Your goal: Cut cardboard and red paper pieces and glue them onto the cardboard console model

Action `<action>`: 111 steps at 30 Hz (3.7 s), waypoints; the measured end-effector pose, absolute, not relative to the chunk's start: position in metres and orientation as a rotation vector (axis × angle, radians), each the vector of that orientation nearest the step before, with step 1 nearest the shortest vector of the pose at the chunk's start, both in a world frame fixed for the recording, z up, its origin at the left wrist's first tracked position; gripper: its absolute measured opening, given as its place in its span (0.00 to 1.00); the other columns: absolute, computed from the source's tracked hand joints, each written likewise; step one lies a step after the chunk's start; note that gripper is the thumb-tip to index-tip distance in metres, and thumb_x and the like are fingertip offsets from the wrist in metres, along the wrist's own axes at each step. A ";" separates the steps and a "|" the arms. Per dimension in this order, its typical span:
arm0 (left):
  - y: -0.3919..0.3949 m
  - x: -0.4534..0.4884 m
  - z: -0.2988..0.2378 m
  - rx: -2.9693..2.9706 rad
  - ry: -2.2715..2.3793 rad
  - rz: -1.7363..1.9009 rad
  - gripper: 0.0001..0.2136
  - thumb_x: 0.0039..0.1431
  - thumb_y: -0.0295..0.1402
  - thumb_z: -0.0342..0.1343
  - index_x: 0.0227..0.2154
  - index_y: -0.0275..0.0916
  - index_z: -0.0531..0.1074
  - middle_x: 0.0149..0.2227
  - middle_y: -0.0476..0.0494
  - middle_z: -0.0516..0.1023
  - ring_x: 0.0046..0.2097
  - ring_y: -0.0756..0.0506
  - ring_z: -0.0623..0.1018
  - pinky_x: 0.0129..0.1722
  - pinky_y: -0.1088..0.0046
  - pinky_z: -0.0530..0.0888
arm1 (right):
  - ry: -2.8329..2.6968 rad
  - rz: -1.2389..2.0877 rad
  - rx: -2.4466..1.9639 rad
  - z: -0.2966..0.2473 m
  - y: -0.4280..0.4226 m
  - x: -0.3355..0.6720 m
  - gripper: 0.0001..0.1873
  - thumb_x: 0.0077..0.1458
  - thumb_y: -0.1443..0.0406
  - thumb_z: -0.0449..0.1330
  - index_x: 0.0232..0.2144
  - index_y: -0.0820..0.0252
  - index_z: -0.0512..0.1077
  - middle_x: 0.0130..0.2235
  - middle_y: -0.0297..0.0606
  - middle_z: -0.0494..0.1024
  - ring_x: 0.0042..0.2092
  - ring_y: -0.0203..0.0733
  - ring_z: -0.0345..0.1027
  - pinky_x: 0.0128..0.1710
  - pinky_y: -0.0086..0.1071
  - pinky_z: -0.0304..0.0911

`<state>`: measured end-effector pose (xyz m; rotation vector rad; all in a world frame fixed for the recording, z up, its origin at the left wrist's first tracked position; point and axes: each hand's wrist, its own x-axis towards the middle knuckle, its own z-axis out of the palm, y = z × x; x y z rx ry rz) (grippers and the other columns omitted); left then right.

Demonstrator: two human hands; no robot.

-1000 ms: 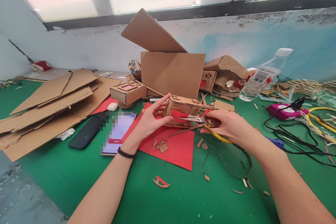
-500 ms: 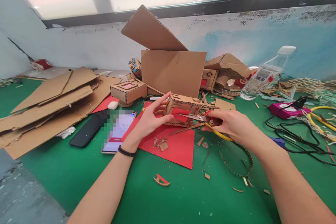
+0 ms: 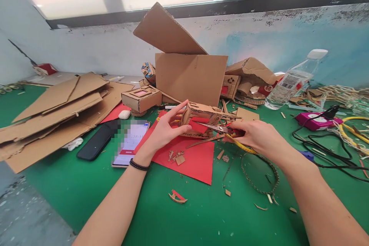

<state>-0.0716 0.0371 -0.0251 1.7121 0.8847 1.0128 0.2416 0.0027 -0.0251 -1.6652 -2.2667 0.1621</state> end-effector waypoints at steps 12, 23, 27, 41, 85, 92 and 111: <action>0.035 -0.070 -0.022 1.727 0.895 1.001 0.37 0.58 0.40 0.69 0.70 0.56 0.62 0.63 0.41 0.74 0.58 0.38 0.77 0.56 0.61 0.76 | -2.322 0.218 -1.610 -0.020 -0.001 0.235 0.19 0.59 0.44 0.63 0.34 0.51 0.77 0.32 0.34 0.81 0.33 0.44 0.74 0.27 0.28 0.55; 0.036 -0.070 -0.023 1.703 0.891 1.005 0.38 0.58 0.39 0.70 0.70 0.55 0.63 0.63 0.40 0.74 0.58 0.38 0.76 0.57 0.60 0.76 | -2.374 0.184 -1.624 -0.025 0.002 0.236 0.19 0.61 0.44 0.62 0.35 0.50 0.78 0.28 0.34 0.79 0.31 0.44 0.72 0.26 0.28 0.52; 0.035 -0.070 -0.022 1.684 0.880 1.000 0.38 0.58 0.39 0.70 0.69 0.56 0.63 0.63 0.40 0.73 0.59 0.38 0.76 0.56 0.62 0.76 | -2.362 0.183 -1.644 -0.022 0.002 0.236 0.20 0.61 0.44 0.62 0.32 0.52 0.77 0.27 0.34 0.78 0.29 0.43 0.71 0.25 0.28 0.49; 0.034 -0.070 -0.019 1.505 0.903 1.072 0.38 0.59 0.40 0.69 0.70 0.51 0.62 0.61 0.40 0.76 0.61 0.37 0.75 0.60 0.60 0.74 | -2.518 0.608 -1.397 -0.018 -0.025 0.213 0.10 0.57 0.68 0.62 0.41 0.53 0.78 0.41 0.39 0.83 0.43 0.47 0.76 0.37 0.31 0.67; 0.013 -0.032 -0.039 1.253 0.913 1.246 0.31 0.66 0.40 0.60 0.68 0.49 0.55 0.57 0.38 0.75 0.57 0.38 0.79 0.53 0.58 0.80 | -1.988 -0.422 -1.067 -0.038 -0.020 0.161 0.28 0.64 0.72 0.61 0.64 0.51 0.69 0.58 0.41 0.80 0.59 0.55 0.70 0.60 0.52 0.68; 0.012 -0.031 -0.040 1.283 0.914 1.244 0.31 0.66 0.40 0.60 0.68 0.49 0.56 0.60 0.38 0.74 0.60 0.38 0.77 0.56 0.58 0.78 | -2.022 -0.467 -1.057 -0.039 -0.019 0.157 0.26 0.64 0.72 0.61 0.62 0.53 0.71 0.59 0.40 0.79 0.62 0.54 0.68 0.61 0.50 0.67; 0.016 -0.031 -0.046 1.242 0.915 1.251 0.27 0.68 0.42 0.58 0.66 0.48 0.59 0.57 0.38 0.74 0.57 0.39 0.78 0.57 0.57 0.77 | -2.062 -0.456 -1.130 -0.043 -0.022 0.152 0.25 0.67 0.69 0.59 0.64 0.54 0.69 0.61 0.46 0.77 0.63 0.53 0.70 0.64 0.49 0.63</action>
